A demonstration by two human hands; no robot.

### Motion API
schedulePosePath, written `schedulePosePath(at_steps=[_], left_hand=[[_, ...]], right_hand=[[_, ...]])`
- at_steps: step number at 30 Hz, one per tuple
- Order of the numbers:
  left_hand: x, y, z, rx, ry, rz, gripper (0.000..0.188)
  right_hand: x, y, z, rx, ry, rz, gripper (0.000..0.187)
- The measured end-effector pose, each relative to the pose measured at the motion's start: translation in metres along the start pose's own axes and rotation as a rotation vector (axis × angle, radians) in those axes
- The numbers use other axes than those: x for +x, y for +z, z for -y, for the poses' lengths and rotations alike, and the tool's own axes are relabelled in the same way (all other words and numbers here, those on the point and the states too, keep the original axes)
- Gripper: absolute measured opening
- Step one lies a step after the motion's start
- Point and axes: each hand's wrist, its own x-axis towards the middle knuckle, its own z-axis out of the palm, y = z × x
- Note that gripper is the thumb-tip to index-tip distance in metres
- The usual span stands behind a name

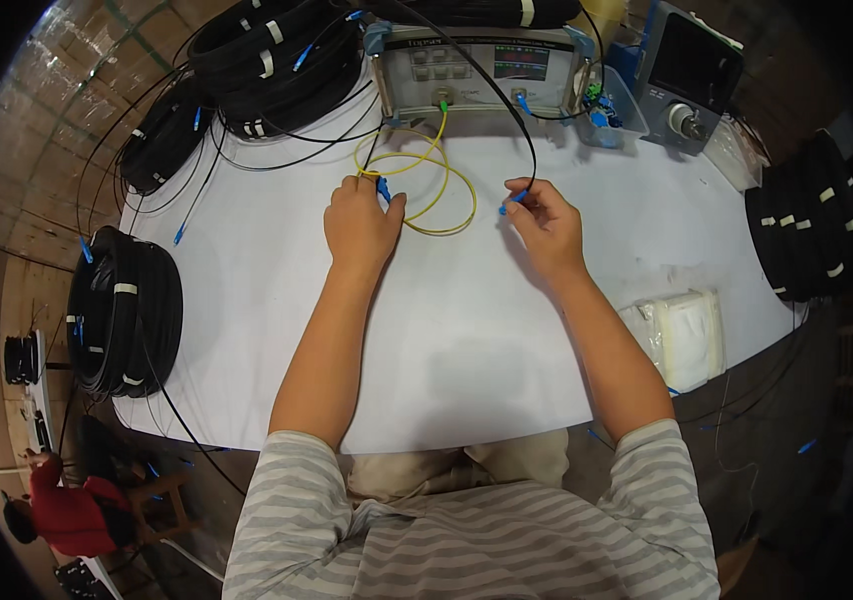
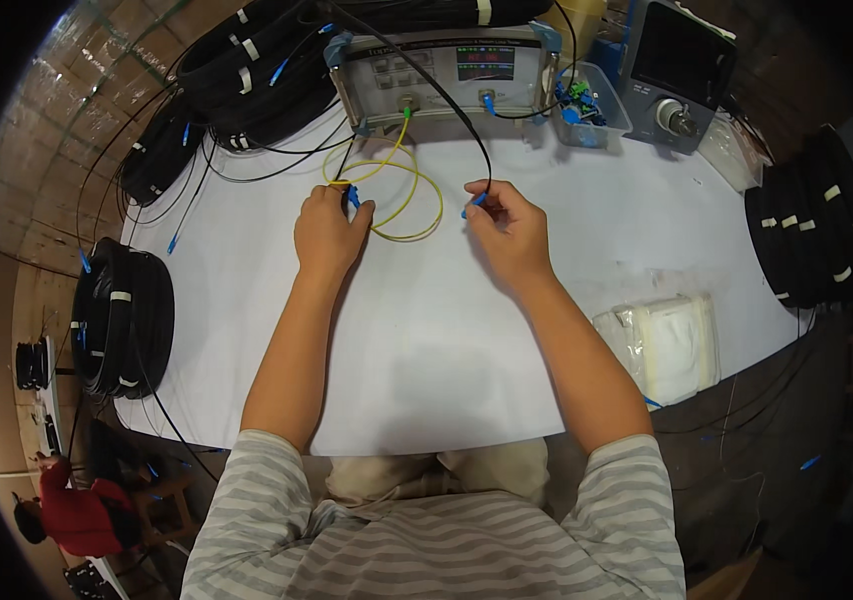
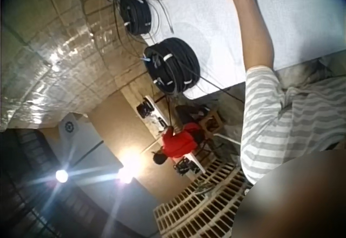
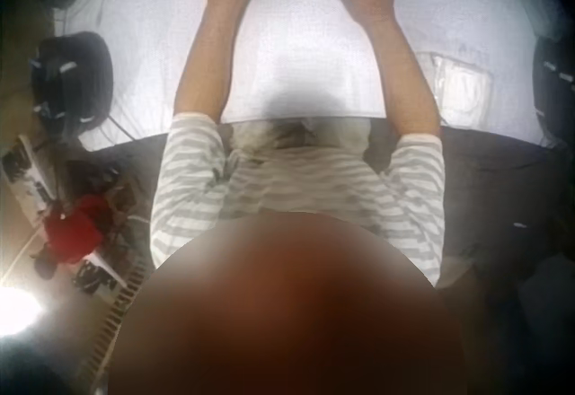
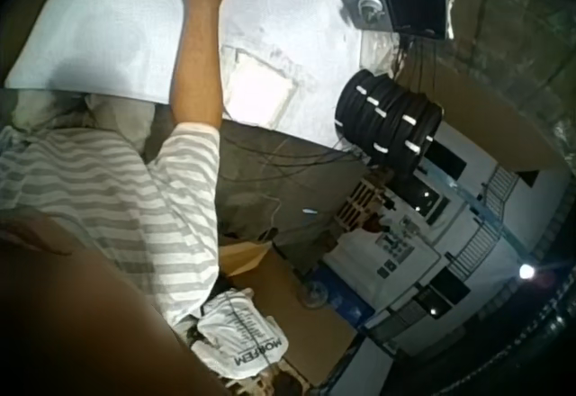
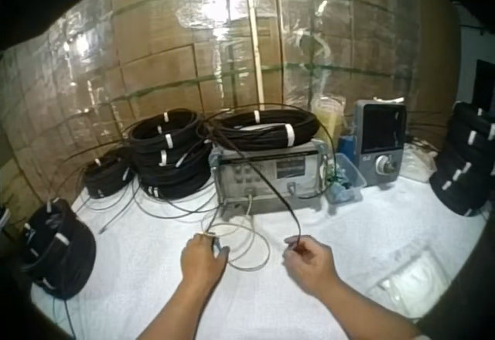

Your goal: Connecting an optical fiber cable to a measurement device and performing signal checks.

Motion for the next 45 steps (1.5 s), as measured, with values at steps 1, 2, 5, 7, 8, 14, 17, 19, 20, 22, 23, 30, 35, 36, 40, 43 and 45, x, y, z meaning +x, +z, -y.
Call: schedulePosePath(at_steps=[1, 2, 5, 7, 8, 14, 17, 19, 20, 22, 23, 30, 35, 36, 40, 43, 45], left_hand=[[0.000, 0.001, -0.001, -0.020, 0.057, -0.003, 0.032], [0.000, 0.002, -0.002, -0.041, 0.114, -0.007, 0.031], [-0.002, 0.004, -0.009, -0.206, 0.155, 0.072, 0.029], [-0.005, 0.000, -0.025, -0.463, 0.187, 0.145, 0.028], [-0.007, -0.002, -0.031, -0.465, 0.187, 0.152, 0.028], [-0.016, -0.002, -0.046, -0.802, 0.377, 0.282, 0.025], [-0.018, -0.003, -0.049, -0.825, 0.372, 0.307, 0.025], [-0.018, -0.002, -0.050, -0.820, 0.383, 0.278, 0.024], [-0.018, -0.001, -0.049, -0.823, 0.384, 0.281, 0.024], [-0.015, 0.002, -0.047, -0.853, 0.401, 0.271, 0.022], [-0.015, 0.003, -0.046, -0.862, 0.405, 0.284, 0.020], [-0.014, 0.008, -0.046, -0.945, 0.327, 0.270, 0.019], [-0.017, 0.005, -0.050, -0.903, 0.288, 0.290, 0.019], [-0.017, 0.004, -0.051, -0.897, 0.232, 0.310, 0.019], [-0.014, 0.009, -0.045, -0.789, 0.198, 0.376, 0.018], [-0.014, 0.007, -0.044, -0.842, 0.215, 0.383, 0.018], [-0.014, 0.006, -0.045, -0.874, 0.193, 0.415, 0.018]], right_hand=[[0.002, 0.001, -0.001, 0.153, 0.074, 0.014, 0.023], [0.003, 0.001, -0.001, 0.305, 0.149, 0.028, 0.022], [0.006, -0.010, 0.002, 0.355, 0.211, 0.099, 0.022], [0.009, -0.015, -0.004, 0.403, 0.218, 0.150, 0.024], [0.009, -0.015, -0.004, 0.402, 0.224, 0.146, 0.024], [0.011, -0.016, -0.005, 0.520, 0.249, 0.124, 0.026], [0.010, -0.017, -0.002, 0.520, 0.260, 0.123, 0.026], [0.010, -0.016, -0.001, 0.510, 0.257, 0.143, 0.025], [0.010, -0.015, -0.001, 0.507, 0.259, 0.139, 0.025], [0.010, -0.014, -0.002, 0.472, 0.230, 0.147, 0.025], [0.010, -0.015, -0.003, 0.485, 0.235, 0.137, 0.025], [0.010, -0.014, -0.004, 0.507, 0.257, 0.119, 0.025], [0.009, -0.012, -0.004, 0.483, 0.241, 0.115, 0.025], [0.009, -0.012, -0.004, 0.464, 0.239, 0.117, 0.025], [0.009, -0.012, -0.002, 0.369, 0.242, 0.139, 0.025], [0.008, -0.012, -0.004, 0.340, 0.244, 0.132, 0.024], [0.009, -0.012, -0.002, 0.345, 0.239, 0.127, 0.024]])
